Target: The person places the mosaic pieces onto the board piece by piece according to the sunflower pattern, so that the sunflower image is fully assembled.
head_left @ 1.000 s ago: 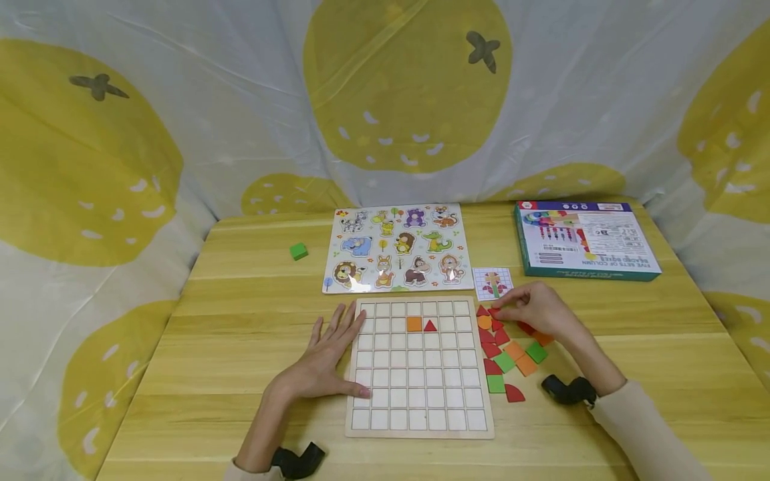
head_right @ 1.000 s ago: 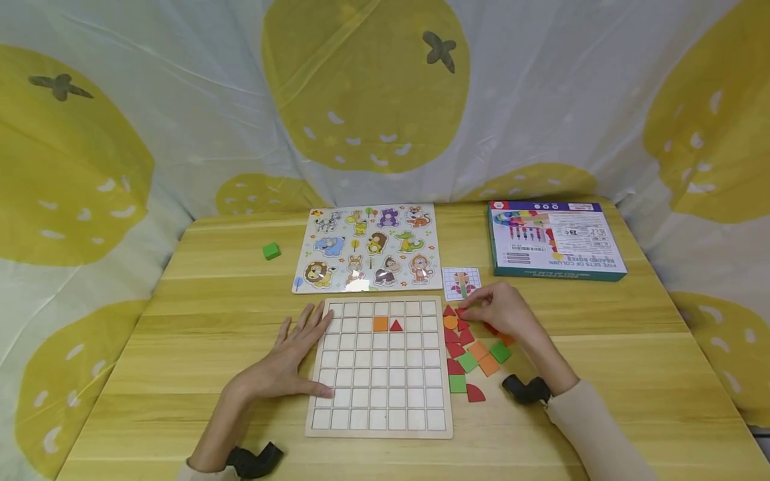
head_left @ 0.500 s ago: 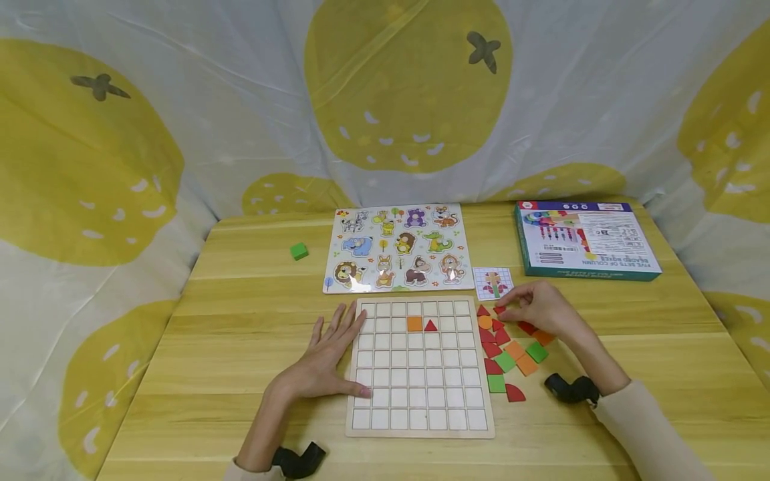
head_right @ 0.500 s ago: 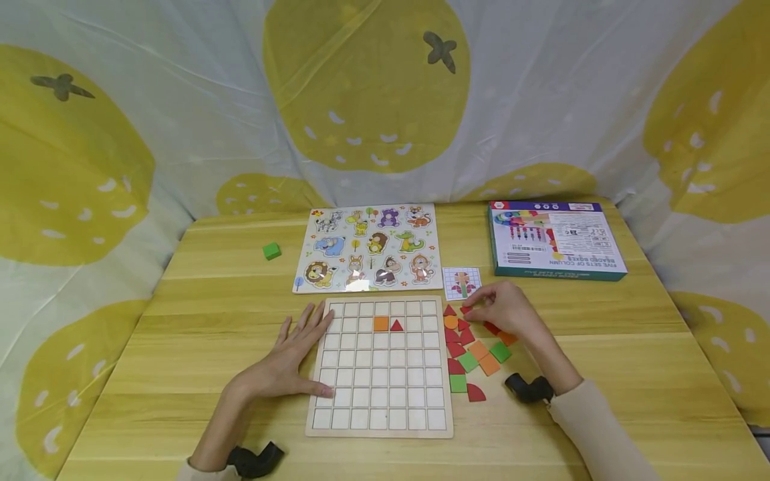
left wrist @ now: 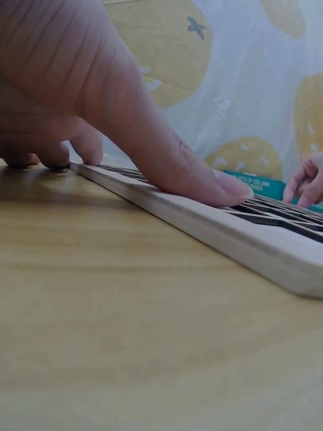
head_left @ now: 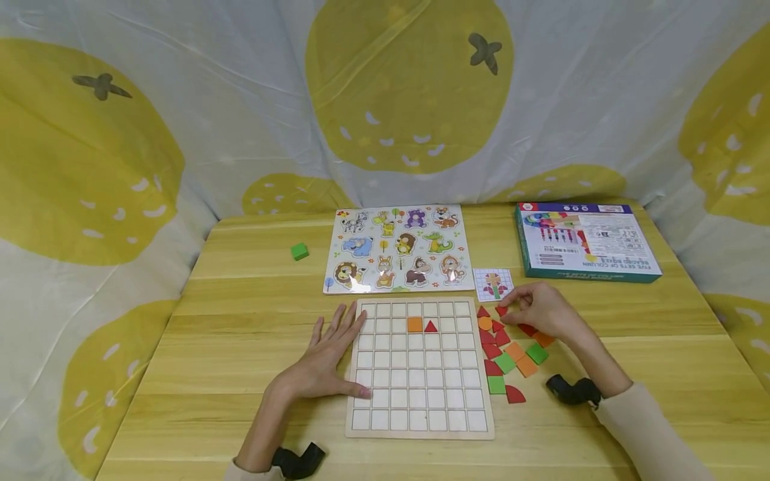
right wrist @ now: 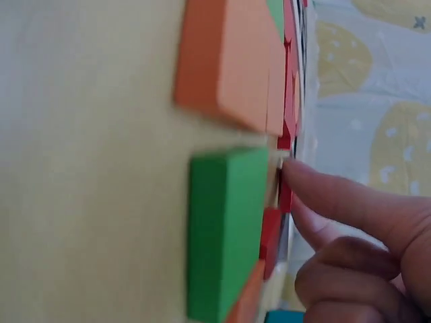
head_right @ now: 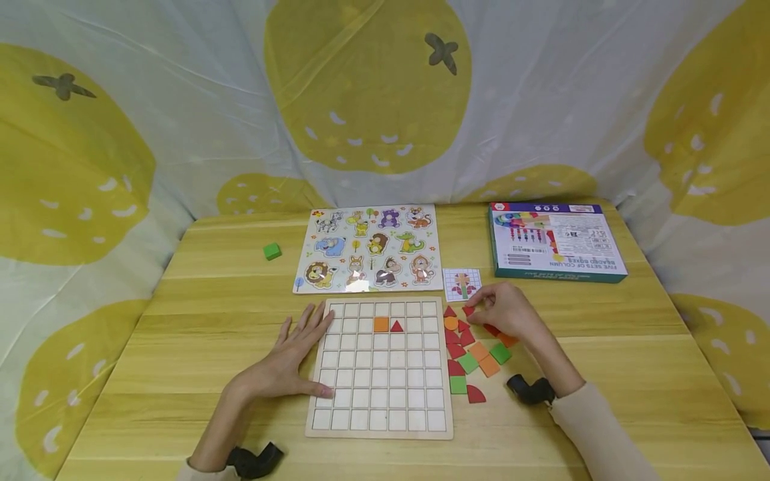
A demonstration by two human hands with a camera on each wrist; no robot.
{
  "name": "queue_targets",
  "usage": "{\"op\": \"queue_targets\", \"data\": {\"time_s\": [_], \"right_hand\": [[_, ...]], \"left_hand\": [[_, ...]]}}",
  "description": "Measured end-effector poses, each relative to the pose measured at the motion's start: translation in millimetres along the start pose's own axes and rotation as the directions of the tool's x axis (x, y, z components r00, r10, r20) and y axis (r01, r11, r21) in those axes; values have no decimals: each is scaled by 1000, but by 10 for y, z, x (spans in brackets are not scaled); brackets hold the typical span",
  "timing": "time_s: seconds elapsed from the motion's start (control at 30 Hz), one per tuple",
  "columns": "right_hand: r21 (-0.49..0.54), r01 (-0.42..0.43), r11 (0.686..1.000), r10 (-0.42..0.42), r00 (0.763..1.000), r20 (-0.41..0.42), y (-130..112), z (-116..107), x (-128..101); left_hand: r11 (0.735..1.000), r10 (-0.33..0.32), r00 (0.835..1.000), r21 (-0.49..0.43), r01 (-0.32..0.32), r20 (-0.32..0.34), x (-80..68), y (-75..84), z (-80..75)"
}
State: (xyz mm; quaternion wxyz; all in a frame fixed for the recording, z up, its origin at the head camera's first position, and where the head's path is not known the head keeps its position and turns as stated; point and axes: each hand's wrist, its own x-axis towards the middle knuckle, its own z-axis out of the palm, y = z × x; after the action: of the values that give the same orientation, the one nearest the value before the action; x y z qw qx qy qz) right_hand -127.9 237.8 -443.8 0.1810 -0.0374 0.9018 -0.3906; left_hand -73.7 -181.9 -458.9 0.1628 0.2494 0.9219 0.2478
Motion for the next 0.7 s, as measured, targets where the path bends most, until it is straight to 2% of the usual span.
{"op": "queue_targets", "data": {"time_s": [0.13,0.27,0.53,0.7], "right_hand": [[1,45,999,-45,999,0,-68,5,-10],[48,112,992,-114,993,22,-232,95,4],[150,175,973,-192,975,111,-754,484,138],[163,209,964,-231,964,133,-975,742,254]], "left_hand": [[1000,-5,1000,-2,5,3,-1,12,-9],[1000,-3,1000,-4,3,-1,-1,7,-3],[1000,-4,1000,-3,4,-4,-15,-4,5],[1000,-4,1000,-4,4,-2,-8,-9,7]]}}
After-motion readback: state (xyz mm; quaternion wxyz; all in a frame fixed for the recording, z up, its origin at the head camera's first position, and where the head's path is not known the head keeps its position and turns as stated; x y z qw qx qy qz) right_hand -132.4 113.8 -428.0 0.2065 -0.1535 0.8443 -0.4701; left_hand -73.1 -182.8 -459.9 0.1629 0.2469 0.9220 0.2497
